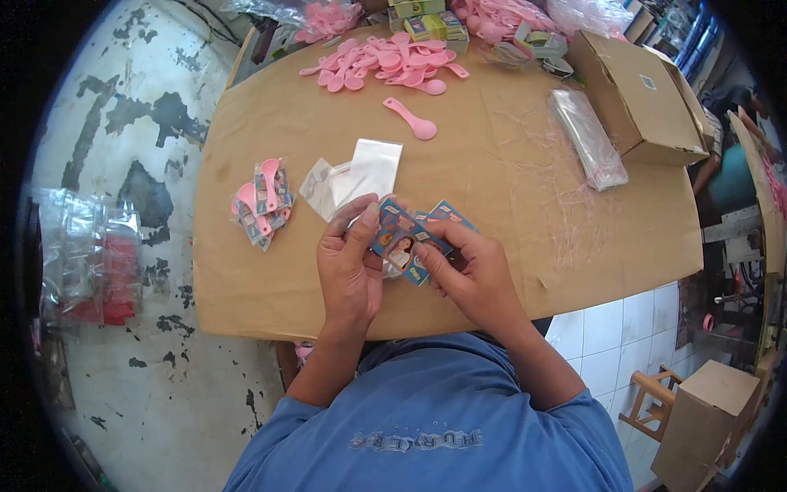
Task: The person repeatedly picks up a pink plastic spoon and a small printed card, places them into a clear plastic bag, and sets the sealed bag aside. The process is repeated multiple times with consistent hand movements and no tools used.
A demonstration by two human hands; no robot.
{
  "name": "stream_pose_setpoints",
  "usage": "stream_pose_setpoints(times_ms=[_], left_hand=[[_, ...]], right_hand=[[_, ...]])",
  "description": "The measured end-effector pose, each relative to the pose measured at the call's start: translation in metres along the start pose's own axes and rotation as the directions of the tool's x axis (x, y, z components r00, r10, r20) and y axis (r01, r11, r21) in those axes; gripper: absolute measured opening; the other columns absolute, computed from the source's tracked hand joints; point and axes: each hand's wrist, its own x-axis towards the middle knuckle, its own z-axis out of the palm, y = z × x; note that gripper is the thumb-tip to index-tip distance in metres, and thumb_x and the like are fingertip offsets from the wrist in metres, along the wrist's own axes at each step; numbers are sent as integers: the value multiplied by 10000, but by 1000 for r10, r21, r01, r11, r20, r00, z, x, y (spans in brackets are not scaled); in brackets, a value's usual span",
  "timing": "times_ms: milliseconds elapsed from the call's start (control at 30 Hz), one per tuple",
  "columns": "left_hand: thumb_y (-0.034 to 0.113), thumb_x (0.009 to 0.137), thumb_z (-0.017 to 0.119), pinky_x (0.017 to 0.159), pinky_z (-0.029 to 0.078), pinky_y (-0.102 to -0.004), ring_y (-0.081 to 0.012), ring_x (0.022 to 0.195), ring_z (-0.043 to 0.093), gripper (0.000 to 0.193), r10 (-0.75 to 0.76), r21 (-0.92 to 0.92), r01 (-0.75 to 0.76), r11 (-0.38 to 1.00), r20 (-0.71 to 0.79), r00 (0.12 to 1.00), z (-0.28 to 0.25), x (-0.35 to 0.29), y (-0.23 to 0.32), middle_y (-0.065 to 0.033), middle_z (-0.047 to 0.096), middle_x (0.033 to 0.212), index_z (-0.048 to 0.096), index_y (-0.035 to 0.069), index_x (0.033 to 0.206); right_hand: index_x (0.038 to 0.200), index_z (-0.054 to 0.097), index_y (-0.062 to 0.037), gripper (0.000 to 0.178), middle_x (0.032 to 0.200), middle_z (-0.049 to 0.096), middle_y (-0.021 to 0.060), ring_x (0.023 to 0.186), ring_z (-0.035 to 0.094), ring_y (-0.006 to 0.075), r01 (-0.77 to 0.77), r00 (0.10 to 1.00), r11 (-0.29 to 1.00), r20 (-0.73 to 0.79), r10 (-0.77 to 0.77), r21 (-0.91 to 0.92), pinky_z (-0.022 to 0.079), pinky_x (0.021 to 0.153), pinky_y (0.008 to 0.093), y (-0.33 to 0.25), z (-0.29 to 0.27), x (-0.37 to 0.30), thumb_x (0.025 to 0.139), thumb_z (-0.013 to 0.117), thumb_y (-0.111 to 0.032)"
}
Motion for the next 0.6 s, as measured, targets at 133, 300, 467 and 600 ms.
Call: stream_pose_setpoints(times_ms=[133, 300, 467, 600], left_hand=[[97, 1007, 667, 862, 622, -350, -215, 1019, 726, 248, -17, 67, 14, 998, 30, 999, 4, 4, -2, -183, 712, 1150, 631, -32, 1216], [64, 977, 710, 854, 584, -284, -146, 933, 724, 277, 10, 55, -9, 998, -5, 1000, 6, 11, -3, -153, 756, 1073, 640, -52, 1218], [76, 975, 716, 833, 590, -290, -152, 951, 722, 262, -10, 114, 4, 993, 57, 998, 6, 12, -1, -136, 751, 1070, 650, -44, 1199], [106, 966, 744, 814, 561, -256, -103, 902, 709, 263, -16, 118, 8, 993, 68, 998, 10, 9, -4, -95, 757, 1041, 670, -34, 1177]], right_hand=[[1219, 686, 11, 266, 856, 674, 11, 636, 602, 46, -55, 997, 995, 67, 49, 81, 507, 562, 215, 1, -18, 3, 992, 706, -126], [1157, 655, 31, 236, 902, 688, 28, 711, 642, 65, -12, 1000, 982, 7, 11, 187, 533, 632, 225, 6, -22, 5, 988, 714, -123], [1107, 615, 18, 192, 900, 685, 38, 743, 656, 75, 19, 999, 988, -33, -14, 156, 543, 672, 227, 3, -15, 11, 994, 704, -108], [1078, 612, 3, 179, 897, 686, 44, 755, 650, 74, 67, 993, 968, -112, -41, 243, 531, 669, 226, -5, 3, 24, 991, 710, -121]])
